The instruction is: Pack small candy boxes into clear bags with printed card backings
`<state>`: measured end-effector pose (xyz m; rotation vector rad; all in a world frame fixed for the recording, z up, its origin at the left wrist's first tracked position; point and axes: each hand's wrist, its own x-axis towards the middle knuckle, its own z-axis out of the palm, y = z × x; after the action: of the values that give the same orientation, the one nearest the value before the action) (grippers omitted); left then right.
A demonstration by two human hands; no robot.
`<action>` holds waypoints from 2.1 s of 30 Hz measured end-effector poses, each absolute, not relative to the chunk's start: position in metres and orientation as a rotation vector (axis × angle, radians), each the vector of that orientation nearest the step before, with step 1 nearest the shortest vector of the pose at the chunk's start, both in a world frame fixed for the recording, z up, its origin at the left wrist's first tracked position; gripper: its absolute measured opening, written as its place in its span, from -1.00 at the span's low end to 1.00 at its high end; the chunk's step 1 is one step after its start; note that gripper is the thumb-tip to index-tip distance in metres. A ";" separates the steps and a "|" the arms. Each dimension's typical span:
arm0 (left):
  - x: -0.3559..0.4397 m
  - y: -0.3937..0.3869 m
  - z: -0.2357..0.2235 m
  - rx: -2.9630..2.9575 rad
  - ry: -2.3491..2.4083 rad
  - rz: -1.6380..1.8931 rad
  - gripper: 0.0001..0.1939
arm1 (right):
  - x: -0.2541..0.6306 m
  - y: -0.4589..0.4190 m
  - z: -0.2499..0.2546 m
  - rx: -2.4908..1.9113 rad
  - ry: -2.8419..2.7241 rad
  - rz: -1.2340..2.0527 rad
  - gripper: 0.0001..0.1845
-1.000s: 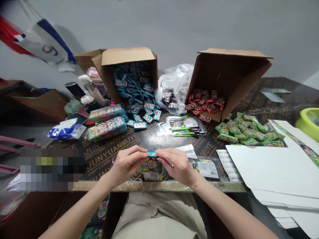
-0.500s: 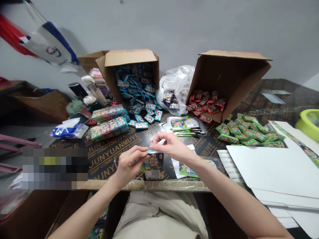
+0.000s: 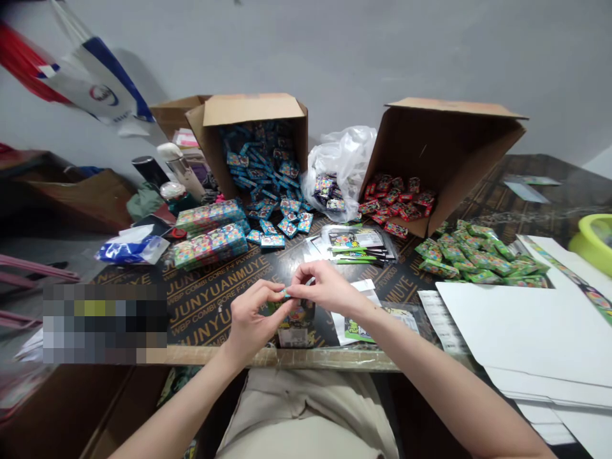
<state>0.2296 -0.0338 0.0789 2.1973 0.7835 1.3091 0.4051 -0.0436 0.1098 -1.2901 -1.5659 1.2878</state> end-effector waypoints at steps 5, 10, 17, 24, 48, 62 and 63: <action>0.229 -0.035 0.075 2.149 0.801 1.321 -0.92 | 0.397 -0.049 0.107 -1.219 -1.385 1.348 -0.72; 0.229 -0.039 0.056 1.700 0.932 1.065 -0.78 | 0.405 -0.041 0.094 -1.257 -1.345 1.245 -0.66; 0.181 0.003 0.069 2.005 1.051 1.209 -0.72 | 0.523 0.022 0.024 -2.037 -1.897 0.025 -0.17; 0.136 0.116 0.061 2.410 1.503 1.083 -0.59 | 0.581 0.043 -0.036 -2.138 -2.259 -0.209 -0.52; 0.182 0.123 0.038 0.778 1.498 1.167 -0.48 | 0.465 -0.033 0.076 -1.689 -1.556 -0.412 -0.71; 0.237 -0.041 0.059 0.993 0.505 0.854 -0.22 | 0.366 -0.080 0.078 -1.108 -1.723 0.420 -0.66; 0.233 -0.044 0.062 0.996 0.470 0.799 -0.22 | 0.367 -0.081 0.080 -1.112 -1.699 0.428 -0.69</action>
<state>0.2329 -0.0437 0.0616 0.9956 0.4697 0.7987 0.3672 -0.0807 0.0796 -1.1118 -1.6991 0.4285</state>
